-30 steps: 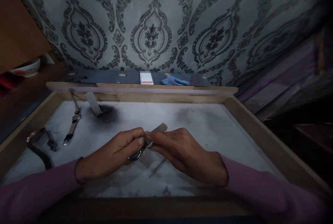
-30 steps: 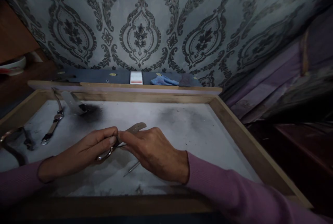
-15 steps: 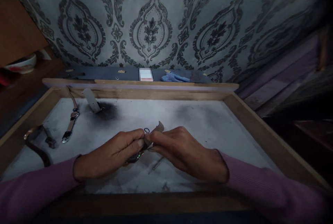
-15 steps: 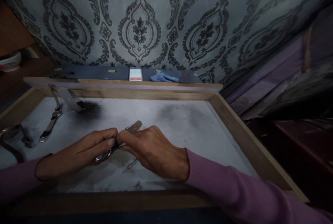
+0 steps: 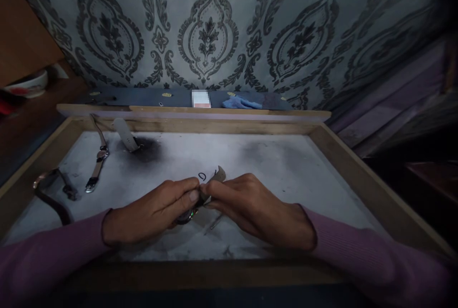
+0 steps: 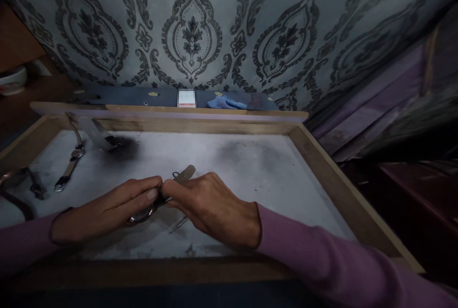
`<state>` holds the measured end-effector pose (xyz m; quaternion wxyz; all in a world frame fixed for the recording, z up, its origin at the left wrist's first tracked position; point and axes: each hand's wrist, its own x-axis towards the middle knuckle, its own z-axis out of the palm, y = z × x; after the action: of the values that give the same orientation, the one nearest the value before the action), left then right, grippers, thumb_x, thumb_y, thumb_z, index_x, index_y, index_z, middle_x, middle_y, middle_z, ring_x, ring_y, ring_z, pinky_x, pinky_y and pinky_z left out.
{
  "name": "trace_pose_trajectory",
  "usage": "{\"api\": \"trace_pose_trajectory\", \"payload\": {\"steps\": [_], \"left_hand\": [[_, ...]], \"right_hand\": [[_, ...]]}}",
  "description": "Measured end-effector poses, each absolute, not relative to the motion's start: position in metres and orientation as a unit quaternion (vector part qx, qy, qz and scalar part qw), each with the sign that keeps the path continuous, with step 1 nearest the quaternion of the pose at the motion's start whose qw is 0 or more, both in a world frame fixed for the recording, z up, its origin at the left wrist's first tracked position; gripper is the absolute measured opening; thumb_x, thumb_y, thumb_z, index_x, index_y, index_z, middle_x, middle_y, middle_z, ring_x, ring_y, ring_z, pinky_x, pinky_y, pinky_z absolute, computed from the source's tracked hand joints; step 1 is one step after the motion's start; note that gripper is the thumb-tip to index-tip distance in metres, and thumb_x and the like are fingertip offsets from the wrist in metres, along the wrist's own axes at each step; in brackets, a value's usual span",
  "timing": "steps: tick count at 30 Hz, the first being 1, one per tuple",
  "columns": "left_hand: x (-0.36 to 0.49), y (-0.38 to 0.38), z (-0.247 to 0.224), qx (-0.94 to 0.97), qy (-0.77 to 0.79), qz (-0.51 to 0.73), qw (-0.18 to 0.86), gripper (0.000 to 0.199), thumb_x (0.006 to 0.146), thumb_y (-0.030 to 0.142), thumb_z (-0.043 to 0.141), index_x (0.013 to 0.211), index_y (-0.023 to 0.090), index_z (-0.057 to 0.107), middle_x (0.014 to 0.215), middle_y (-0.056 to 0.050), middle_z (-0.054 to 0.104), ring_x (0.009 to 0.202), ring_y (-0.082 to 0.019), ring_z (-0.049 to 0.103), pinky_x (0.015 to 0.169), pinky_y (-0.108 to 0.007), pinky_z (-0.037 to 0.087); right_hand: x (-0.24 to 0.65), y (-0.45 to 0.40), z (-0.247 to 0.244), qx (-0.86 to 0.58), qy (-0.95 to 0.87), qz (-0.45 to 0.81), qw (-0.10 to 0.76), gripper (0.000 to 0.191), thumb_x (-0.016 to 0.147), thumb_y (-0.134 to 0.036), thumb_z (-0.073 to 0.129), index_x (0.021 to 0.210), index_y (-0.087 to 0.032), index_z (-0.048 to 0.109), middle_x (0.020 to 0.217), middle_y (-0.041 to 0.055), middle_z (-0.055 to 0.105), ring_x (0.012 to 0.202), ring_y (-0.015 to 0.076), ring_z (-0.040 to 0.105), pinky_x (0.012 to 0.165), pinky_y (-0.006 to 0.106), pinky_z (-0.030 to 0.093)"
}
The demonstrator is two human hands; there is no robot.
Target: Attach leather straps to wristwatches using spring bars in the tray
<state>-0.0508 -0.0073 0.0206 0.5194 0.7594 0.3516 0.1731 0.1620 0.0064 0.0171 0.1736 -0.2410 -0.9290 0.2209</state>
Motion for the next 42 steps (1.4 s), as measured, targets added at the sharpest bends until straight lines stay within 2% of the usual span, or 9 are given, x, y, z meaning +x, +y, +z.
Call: {"api": "trace_pose_trajectory", "payload": {"steps": [21,35,42], "left_hand": [[-0.053,-0.002,0.020,0.745,0.334,0.143,0.559,0.026,0.099,0.029,0.035,0.077,0.018,0.043,0.066,0.005,0.039,0.057,-0.009,0.037,0.054,-0.022,0.033],[-0.055,0.000,0.021,0.751,0.324,0.138,0.559,0.026,0.099,0.028,0.035,0.076,0.018,0.043,0.064,0.006,0.038,0.055,-0.009,0.035,0.052,-0.022,0.031],[-0.055,0.001,0.020,0.753,0.320,0.139,0.558,0.027,0.099,0.031,0.034,0.076,0.018,0.042,0.065,0.005,0.038,0.056,-0.010,0.035,0.052,-0.022,0.031]], "right_hand": [[0.162,0.000,0.012,-0.214,-0.948,0.164,0.170,0.014,0.097,-0.010,0.035,0.092,-0.014,0.048,0.066,-0.0019,0.053,0.053,0.0109,0.041,0.049,0.024,0.030],[0.163,0.004,0.021,-0.167,-0.962,0.135,0.171,0.023,0.099,-0.010,0.025,0.100,-0.012,0.048,0.065,-0.0011,0.054,0.052,0.0106,0.041,0.049,0.024,0.030],[0.164,0.005,0.024,-0.144,-0.963,0.112,0.198,0.025,0.096,-0.007,0.025,0.097,-0.012,0.049,0.063,-0.0013,0.053,0.050,0.0105,0.040,0.046,0.024,0.030]]}}
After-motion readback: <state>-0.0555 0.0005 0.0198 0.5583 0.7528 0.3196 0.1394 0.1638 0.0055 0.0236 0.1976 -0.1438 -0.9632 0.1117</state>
